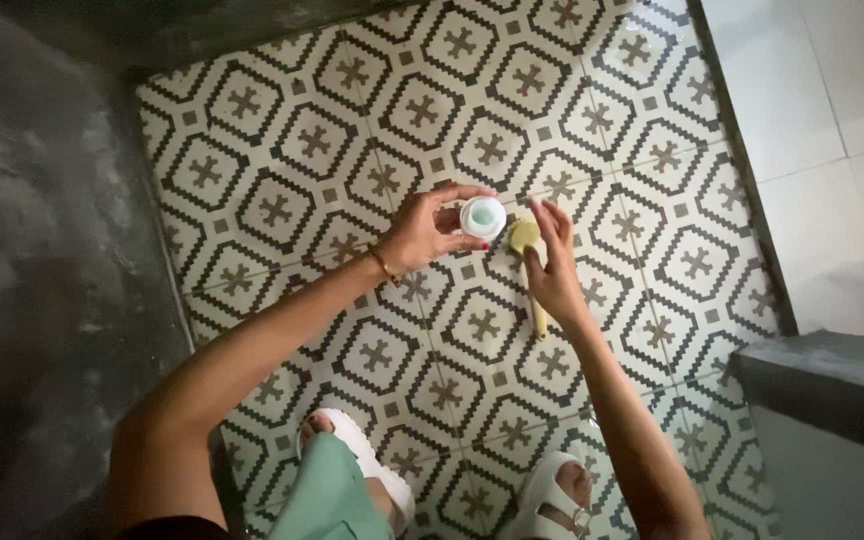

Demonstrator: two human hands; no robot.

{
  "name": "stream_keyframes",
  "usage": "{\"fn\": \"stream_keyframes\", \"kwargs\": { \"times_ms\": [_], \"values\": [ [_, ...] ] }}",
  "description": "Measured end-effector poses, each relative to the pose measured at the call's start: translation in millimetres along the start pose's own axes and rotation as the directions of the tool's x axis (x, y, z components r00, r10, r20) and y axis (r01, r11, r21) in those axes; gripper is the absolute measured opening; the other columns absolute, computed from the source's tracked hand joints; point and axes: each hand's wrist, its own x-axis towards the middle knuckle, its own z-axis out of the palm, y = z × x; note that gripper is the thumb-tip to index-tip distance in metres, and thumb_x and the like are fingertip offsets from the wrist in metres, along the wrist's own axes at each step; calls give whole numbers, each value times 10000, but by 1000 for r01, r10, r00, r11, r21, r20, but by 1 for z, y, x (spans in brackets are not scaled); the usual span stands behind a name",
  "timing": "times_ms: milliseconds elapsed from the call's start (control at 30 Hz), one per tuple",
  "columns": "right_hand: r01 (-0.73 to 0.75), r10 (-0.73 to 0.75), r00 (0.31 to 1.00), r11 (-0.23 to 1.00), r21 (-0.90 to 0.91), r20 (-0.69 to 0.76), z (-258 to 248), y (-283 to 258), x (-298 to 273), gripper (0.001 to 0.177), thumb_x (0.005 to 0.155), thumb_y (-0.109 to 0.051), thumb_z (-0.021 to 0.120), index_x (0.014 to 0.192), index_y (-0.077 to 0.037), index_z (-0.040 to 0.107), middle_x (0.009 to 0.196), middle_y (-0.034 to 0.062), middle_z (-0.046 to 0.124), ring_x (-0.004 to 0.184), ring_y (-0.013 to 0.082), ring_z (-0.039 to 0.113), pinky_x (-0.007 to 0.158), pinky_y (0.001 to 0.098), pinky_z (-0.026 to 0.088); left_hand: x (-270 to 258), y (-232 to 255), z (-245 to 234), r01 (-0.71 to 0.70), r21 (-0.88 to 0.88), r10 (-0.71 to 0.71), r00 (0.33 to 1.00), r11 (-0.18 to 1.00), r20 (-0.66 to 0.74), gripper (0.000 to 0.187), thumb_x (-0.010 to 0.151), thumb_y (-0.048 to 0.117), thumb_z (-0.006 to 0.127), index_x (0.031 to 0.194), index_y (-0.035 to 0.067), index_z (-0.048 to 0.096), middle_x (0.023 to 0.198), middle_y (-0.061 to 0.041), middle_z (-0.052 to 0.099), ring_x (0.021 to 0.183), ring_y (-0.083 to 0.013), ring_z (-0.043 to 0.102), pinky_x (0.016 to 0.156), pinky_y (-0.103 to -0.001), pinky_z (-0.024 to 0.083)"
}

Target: The person scrubs a patterned tiled floor using a yellow brush and a cleaning solution from a white bottle. They apply the solution to the floor and scrub the surface in repetitive motions, focusing on the grout lines and tile patterns.

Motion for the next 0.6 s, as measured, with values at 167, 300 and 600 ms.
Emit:
{"fn": "stream_keyframes", "kwargs": {
  "times_ms": [167,300,600],
  "values": [
    [190,-199,980,959,212,24,-18,-88,6,869,985,161,557,1747,-230,411,1886,135,147,1749,379,170,1415,607,278,1,14,11,52,-111,-50,999,992,19,687,897,34,890,1530,80,630,1515,-47,693,1329,-181,729,1099,-341,599],
    [147,-161,987,947,285,26,-12,-101,-1,759,1053,132,545,1727,-206,458,1891,134,133,1750,383,209,1411,606,288,-3,21,18,73,-197,-75,997,978,-5,631,939,59,871,1529,57,647,1460,-33,695,1299,-166,727,1087,-347,616],
    [103,-101,995,937,334,-25,-10,-95,-12,874,955,192,519,1731,-207,465,1889,86,124,1745,348,249,1402,577,343,2,17,30,-86,143,105,985,986,-136,633,915,60,908,1490,8,649,1424,-53,659,1326,-179,714,1113,-323,591]
  ]
}}
